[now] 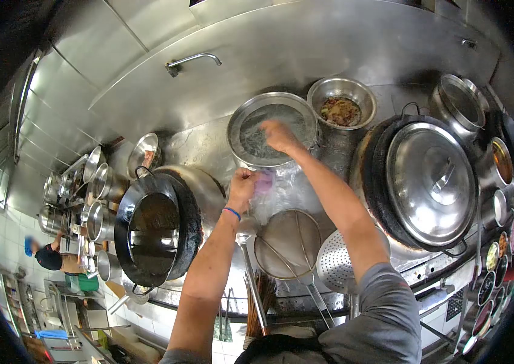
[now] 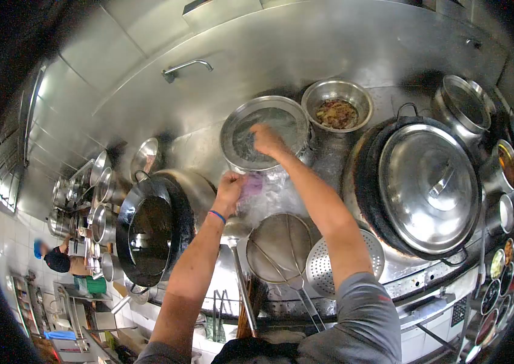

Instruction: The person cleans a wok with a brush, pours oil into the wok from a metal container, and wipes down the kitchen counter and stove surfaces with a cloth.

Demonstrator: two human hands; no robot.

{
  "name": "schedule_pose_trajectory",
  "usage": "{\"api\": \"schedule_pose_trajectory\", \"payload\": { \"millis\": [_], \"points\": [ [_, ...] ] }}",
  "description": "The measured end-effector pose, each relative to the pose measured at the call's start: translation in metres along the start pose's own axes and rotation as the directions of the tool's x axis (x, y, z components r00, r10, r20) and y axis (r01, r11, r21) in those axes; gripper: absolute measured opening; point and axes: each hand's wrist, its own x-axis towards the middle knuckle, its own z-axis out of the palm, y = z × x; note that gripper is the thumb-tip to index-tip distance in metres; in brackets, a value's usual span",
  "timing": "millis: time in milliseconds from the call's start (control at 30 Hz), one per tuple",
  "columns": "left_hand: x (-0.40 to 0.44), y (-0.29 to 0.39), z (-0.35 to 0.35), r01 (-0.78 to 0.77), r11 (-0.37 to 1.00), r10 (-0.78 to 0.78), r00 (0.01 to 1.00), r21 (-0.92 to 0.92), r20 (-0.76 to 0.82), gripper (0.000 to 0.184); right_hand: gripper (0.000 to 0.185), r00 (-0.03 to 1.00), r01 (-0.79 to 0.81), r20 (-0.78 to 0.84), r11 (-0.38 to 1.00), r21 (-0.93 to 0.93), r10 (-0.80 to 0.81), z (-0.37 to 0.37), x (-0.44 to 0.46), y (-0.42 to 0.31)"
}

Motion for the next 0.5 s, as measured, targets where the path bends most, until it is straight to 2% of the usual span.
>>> {"api": "schedule_pose_trajectory", "payload": {
  "millis": [100, 133, 167, 200, 233, 333, 400, 433, 500],
  "points": [
    [-0.004, -0.006, -0.003, -0.070, 0.997, 0.071, 0.997, 0.013, -0.032, 0.016, 0.033, 0.954, -0.149, -0.297, 0.916, -0.373, 0.035, 0.006, -0.002, 0.029],
    [-0.005, -0.007, -0.003, -0.098, 0.995, 0.098, 0.994, 0.007, -0.049, 0.016, 0.035, 0.930, -0.361, -0.013, 0.908, -0.212, 0.367, 0.006, 0.007, 0.034],
    [-0.005, -0.006, -0.001, -0.069, 0.997, 0.064, 0.994, -0.048, -0.084, 0.016, 0.037, 0.860, -0.491, 0.225, 0.863, 0.118, 0.458, 0.010, 0.008, 0.039],
    [-0.008, -0.001, 0.003, -0.042, 0.994, 0.030, 0.993, -0.105, -0.115, 0.016, 0.039, 0.766, -0.625, 0.471, 0.677, 0.388, 0.438, 0.010, 0.006, 0.037],
    [-0.011, 0.005, 0.006, -0.015, 0.986, -0.009, 0.990, -0.164, -0.144, 0.017, 0.042, 0.663, -0.743, 0.681, 0.383, 0.549, 0.312, 0.011, 0.002, 0.035],
    [-0.015, 0.017, 0.008, -0.008, 0.966, -0.030, 0.989, -0.260, -0.143, 0.020, 0.042, 0.774, -0.587, 0.628, 0.454, 0.670, 0.074, 0.018, -0.019, -0.004],
    [-0.018, 0.021, 0.008, -0.056, 0.952, 0.010, 0.989, -0.300, -0.151, 0.023, 0.042, 0.955, -0.196, 0.295, 0.698, 0.689, -0.023, 0.042, -0.039, -0.028],
    [-0.019, 0.025, 0.009, -0.081, 0.945, 0.034, 0.988, -0.318, -0.153, 0.025, 0.042, 0.987, 0.014, 0.118, 0.782, 0.623, -0.112, 0.049, -0.050, -0.034],
    [-0.029, 0.050, 0.011, -0.145, 0.901, 0.094, 0.985, -0.409, -0.142, 0.029, 0.044, 0.993, -0.046, 0.119, 0.809, 0.586, -0.029, 0.045, -0.079, -0.050]
  ]
}}
